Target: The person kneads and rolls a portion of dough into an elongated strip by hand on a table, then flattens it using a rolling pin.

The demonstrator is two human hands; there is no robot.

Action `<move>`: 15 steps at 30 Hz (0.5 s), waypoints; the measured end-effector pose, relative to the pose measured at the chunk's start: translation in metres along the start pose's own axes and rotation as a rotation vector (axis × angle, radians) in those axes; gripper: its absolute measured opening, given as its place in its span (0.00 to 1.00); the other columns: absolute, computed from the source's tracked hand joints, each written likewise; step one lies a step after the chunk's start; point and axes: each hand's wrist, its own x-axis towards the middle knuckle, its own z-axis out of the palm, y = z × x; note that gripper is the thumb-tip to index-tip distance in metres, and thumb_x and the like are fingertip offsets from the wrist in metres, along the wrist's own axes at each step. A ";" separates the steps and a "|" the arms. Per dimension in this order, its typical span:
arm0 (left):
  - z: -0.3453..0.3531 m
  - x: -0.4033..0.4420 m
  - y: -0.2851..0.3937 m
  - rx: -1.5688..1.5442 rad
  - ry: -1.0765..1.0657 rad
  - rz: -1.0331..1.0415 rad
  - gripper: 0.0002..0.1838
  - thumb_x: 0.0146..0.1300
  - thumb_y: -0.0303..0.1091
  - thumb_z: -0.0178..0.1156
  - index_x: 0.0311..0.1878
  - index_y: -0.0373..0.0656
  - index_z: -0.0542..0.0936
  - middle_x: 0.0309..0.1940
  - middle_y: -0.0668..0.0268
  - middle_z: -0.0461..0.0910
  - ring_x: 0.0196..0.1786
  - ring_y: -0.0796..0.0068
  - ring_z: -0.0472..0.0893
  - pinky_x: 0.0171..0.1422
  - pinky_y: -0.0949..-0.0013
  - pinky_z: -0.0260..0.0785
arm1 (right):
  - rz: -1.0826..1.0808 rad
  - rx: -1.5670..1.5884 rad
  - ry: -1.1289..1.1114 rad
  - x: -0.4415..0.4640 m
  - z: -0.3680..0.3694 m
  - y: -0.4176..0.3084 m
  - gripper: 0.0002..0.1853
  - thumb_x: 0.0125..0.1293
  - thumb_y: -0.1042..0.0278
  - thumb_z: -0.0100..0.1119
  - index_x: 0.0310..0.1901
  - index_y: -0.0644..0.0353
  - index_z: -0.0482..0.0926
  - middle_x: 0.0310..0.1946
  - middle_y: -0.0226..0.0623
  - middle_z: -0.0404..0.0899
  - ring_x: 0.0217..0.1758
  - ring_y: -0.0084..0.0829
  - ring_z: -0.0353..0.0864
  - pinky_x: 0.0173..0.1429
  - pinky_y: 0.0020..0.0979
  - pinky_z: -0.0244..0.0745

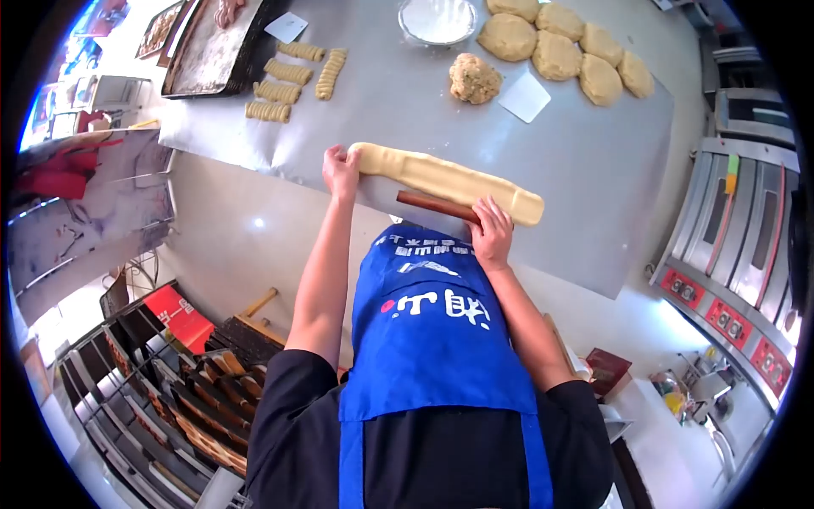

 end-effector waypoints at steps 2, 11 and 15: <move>-0.005 0.000 0.002 -0.054 -0.015 -0.011 0.30 0.65 0.37 0.78 0.66 0.36 0.82 0.42 0.59 0.89 0.41 0.62 0.87 0.54 0.56 0.82 | 0.016 0.011 -0.033 -0.004 -0.007 -0.004 0.23 0.55 0.79 0.76 0.54 0.57 0.87 0.63 0.38 0.89 0.76 0.44 0.81 0.74 0.47 0.74; -0.024 0.028 -0.005 0.267 -0.176 0.330 0.25 0.62 0.41 0.80 0.61 0.47 0.87 0.55 0.58 0.81 0.58 0.56 0.82 0.65 0.56 0.78 | 0.001 -0.042 -0.013 0.018 0.004 -0.024 0.23 0.57 0.78 0.74 0.56 0.56 0.85 0.63 0.37 0.88 0.75 0.42 0.81 0.75 0.48 0.73; -0.033 0.024 0.008 0.342 -0.156 0.485 0.28 0.68 0.42 0.73 0.70 0.50 0.82 0.69 0.53 0.78 0.72 0.46 0.74 0.77 0.50 0.70 | -0.003 -0.071 0.005 0.042 0.024 -0.047 0.22 0.57 0.76 0.76 0.55 0.56 0.85 0.62 0.37 0.89 0.75 0.42 0.82 0.74 0.47 0.73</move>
